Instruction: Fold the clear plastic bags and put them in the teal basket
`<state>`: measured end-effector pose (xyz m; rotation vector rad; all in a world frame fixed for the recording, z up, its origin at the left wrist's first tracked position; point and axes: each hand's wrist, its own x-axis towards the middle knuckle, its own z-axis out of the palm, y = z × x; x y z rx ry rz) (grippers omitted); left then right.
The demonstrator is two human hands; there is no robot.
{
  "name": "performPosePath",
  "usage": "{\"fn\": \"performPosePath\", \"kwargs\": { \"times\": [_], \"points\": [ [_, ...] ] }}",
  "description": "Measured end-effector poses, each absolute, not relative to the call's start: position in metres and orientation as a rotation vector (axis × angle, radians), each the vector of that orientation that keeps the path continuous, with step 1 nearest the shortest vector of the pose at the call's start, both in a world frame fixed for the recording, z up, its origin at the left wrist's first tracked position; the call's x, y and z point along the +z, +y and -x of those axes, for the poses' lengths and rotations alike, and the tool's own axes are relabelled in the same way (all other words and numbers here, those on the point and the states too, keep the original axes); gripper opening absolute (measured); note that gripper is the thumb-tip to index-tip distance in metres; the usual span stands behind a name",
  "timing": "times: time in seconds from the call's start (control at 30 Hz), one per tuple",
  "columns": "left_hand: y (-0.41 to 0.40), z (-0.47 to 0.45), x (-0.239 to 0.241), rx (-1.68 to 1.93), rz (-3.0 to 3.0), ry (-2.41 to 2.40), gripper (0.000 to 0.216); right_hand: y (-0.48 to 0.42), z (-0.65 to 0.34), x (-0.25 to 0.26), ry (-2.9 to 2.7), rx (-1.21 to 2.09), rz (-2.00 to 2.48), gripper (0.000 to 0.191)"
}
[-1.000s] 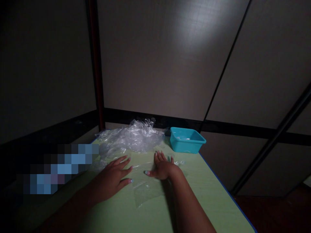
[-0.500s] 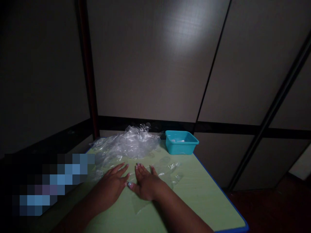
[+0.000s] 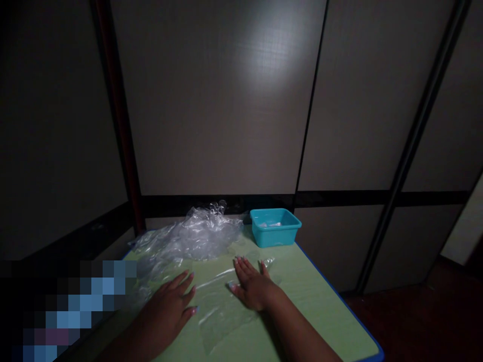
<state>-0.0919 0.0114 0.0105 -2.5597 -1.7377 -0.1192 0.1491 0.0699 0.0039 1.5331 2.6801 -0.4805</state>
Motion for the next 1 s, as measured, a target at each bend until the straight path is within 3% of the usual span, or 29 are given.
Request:
{"fn": "performPosePath", "kwargs": {
  "times": [0.13,0.37,0.6,1.0],
  "points": [
    [0.02,0.09,0.017,-0.088,2.588,-1.73,0.051,0.068,-0.148,0.004,2.678,-0.445,-1.532,0.07],
    [0.041,0.063,0.015,-0.358,2.75,-1.507,0.057,0.069,-0.151,0.0,2.706,-0.419,-1.543,0.071],
    [0.04,0.064,-0.02,-0.252,2.982,-1.351,0.068,0.072,-0.153,-0.007,2.732,-0.415,-1.543,0.07],
    [0.041,0.064,-0.026,-0.171,2.957,-1.341,0.065,0.078,-0.161,0.003,2.71,-0.607,-1.885,0.064]
  ]
}}
